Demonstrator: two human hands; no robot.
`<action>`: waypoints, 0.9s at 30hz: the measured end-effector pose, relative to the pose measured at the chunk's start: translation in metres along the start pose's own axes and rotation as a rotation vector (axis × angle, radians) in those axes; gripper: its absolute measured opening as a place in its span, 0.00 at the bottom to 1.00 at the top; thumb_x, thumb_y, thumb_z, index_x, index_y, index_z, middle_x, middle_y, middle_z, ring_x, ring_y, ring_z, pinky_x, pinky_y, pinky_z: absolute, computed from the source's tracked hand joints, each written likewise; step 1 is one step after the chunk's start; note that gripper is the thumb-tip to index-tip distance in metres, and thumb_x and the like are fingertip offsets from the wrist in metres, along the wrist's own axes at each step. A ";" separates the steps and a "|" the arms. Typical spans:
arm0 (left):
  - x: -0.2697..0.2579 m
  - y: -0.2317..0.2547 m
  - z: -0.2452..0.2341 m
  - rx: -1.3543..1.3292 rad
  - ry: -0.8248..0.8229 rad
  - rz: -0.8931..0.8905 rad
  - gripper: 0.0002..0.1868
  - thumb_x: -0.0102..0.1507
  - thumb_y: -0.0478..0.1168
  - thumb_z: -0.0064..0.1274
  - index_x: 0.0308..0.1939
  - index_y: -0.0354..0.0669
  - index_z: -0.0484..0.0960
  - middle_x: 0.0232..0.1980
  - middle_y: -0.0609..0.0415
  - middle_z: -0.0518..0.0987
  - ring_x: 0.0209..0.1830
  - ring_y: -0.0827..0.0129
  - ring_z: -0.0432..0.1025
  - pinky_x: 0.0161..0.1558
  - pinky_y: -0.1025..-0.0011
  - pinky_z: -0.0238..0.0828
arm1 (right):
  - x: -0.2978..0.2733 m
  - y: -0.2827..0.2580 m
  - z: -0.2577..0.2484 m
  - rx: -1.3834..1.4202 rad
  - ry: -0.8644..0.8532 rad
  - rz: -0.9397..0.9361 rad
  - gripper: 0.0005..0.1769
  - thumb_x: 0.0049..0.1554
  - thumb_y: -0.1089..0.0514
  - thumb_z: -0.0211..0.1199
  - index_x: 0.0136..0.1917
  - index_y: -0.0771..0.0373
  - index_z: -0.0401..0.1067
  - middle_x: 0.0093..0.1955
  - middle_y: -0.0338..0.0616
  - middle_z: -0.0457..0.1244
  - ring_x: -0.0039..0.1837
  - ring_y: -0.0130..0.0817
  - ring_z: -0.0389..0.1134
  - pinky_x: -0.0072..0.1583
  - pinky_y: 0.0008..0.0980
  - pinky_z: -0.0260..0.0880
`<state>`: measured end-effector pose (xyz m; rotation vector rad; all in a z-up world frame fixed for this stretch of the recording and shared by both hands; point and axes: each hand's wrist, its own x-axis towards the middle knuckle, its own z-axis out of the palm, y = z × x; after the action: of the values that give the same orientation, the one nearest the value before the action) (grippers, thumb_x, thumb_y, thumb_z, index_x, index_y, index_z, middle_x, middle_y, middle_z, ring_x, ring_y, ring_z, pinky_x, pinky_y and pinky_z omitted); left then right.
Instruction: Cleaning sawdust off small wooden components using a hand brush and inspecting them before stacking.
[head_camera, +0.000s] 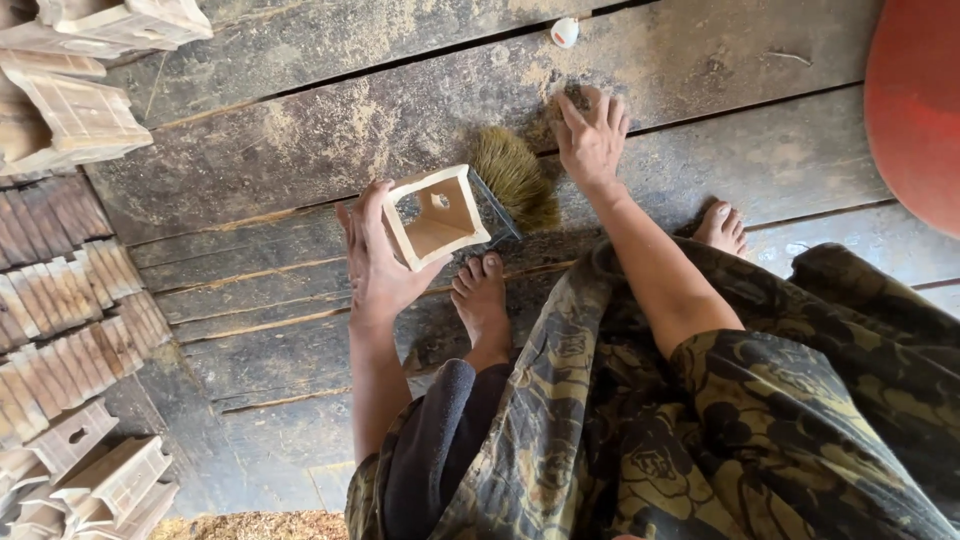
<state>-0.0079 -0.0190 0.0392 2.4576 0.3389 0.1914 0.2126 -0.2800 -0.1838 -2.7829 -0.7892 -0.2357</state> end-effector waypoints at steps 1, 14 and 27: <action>0.002 0.001 0.000 0.001 0.001 -0.003 0.61 0.49 0.55 0.78 0.73 0.44 0.51 0.71 0.43 0.67 0.72 0.46 0.64 0.76 0.27 0.35 | 0.006 0.002 0.004 0.002 -0.001 -0.003 0.23 0.61 0.47 0.68 0.69 0.39 0.72 0.65 0.42 0.59 0.62 0.46 0.56 0.56 0.44 0.64; 0.012 0.019 -0.020 0.149 0.037 0.131 0.57 0.54 0.60 0.77 0.73 0.41 0.56 0.71 0.41 0.69 0.74 0.49 0.65 0.77 0.30 0.30 | 0.028 -0.028 -0.037 0.837 -0.093 -0.052 0.04 0.61 0.72 0.58 0.46 0.67 0.71 0.51 0.48 0.66 0.47 0.36 0.65 0.46 0.32 0.67; 0.020 0.034 -0.022 0.112 0.136 0.155 0.56 0.45 0.49 0.81 0.71 0.41 0.65 0.64 0.41 0.75 0.67 0.47 0.69 0.73 0.34 0.25 | 0.034 -0.121 -0.152 1.529 -0.193 -0.154 0.04 0.64 0.71 0.58 0.47 0.68 0.72 0.49 0.55 0.66 0.54 0.48 0.69 0.56 0.42 0.67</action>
<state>0.0128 -0.0264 0.0790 2.5888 0.2220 0.4169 0.1633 -0.2038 -0.0087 -1.2998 -0.7207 0.4503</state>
